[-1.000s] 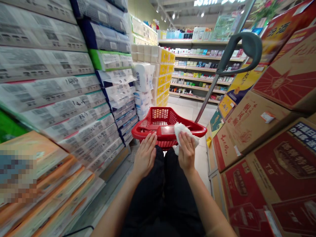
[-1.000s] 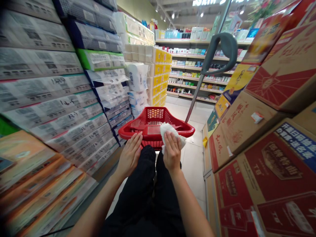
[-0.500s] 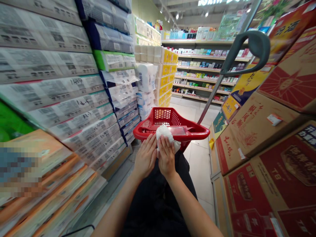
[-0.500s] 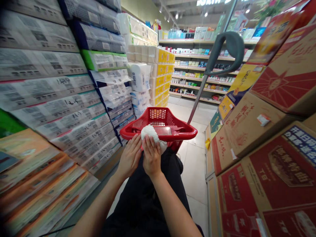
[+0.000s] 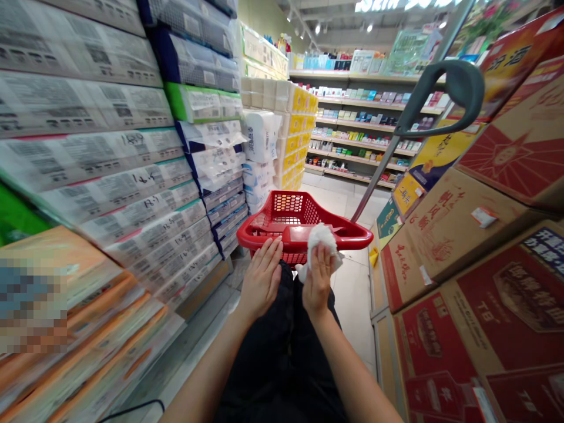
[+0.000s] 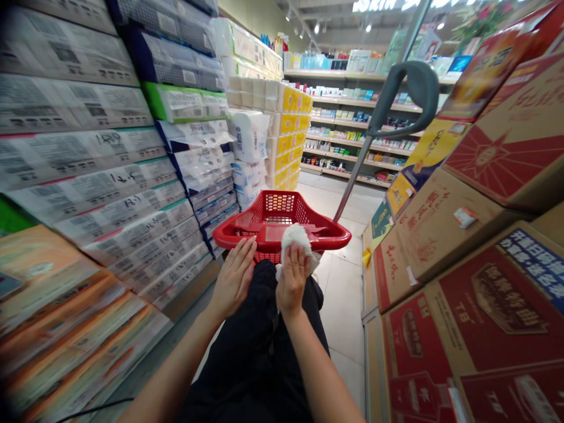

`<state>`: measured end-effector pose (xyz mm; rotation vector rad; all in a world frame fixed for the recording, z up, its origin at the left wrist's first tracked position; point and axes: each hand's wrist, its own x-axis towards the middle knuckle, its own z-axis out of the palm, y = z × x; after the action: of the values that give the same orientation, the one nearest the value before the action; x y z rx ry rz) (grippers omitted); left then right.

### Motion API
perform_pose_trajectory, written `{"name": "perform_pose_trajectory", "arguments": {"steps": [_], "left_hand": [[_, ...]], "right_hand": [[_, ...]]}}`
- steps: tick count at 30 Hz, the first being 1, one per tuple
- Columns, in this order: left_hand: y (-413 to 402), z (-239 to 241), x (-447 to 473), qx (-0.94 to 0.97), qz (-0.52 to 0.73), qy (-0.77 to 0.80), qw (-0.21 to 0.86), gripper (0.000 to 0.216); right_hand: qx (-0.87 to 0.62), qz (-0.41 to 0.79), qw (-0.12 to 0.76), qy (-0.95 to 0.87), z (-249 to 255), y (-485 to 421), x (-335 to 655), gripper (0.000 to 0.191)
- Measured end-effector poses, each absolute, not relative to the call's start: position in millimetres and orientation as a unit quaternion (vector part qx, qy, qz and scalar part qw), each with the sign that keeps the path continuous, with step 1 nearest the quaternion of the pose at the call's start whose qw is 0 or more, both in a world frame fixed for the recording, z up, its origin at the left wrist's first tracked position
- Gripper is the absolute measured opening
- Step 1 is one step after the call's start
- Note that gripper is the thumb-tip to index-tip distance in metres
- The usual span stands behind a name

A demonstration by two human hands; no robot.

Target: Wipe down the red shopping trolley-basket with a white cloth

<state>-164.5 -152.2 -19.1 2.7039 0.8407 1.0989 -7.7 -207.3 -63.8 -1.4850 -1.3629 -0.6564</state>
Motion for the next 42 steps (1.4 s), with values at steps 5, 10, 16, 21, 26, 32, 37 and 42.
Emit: {"name": "perform_pose_trajectory", "arguments": {"steps": [5,10,16,21,26,32,37,42], "left_hand": [[-149,-22,-168,0.891,0.36,0.273,0.038,0.055],[-150,-18,-170,0.895,0.352,0.27,0.049,0.056],[-152,-17,-166,0.889,0.361,0.275,0.062,0.056],[-151,-19,-165,0.889,0.362,0.274,0.059,0.056],[-150,-19,-167,0.89,0.36,0.275,0.054,0.055],[-151,-17,-167,0.889,0.362,0.273,0.059,0.056],[-152,-17,-165,0.888,0.367,0.27,0.062,0.056],[-153,-18,-164,0.885,0.371,0.274,0.062,0.056]], "right_hand": [[-0.592,-0.241,0.437,-0.632,-65,-195,-53,0.06],[-0.594,-0.297,0.413,-0.623,-73,-211,-5,0.057],[-0.63,-0.301,0.489,-0.523,-69,-226,42,0.055],[-0.633,-0.282,0.485,-0.534,-53,-203,-11,0.058],[-0.625,-0.282,0.418,-0.596,-42,-190,-50,0.057],[-0.609,-0.309,0.392,-0.616,-44,-216,9,0.059],[-0.647,-0.312,0.457,-0.525,-44,-230,55,0.054],[-0.655,-0.284,0.485,-0.505,-39,-216,22,0.054]]}}
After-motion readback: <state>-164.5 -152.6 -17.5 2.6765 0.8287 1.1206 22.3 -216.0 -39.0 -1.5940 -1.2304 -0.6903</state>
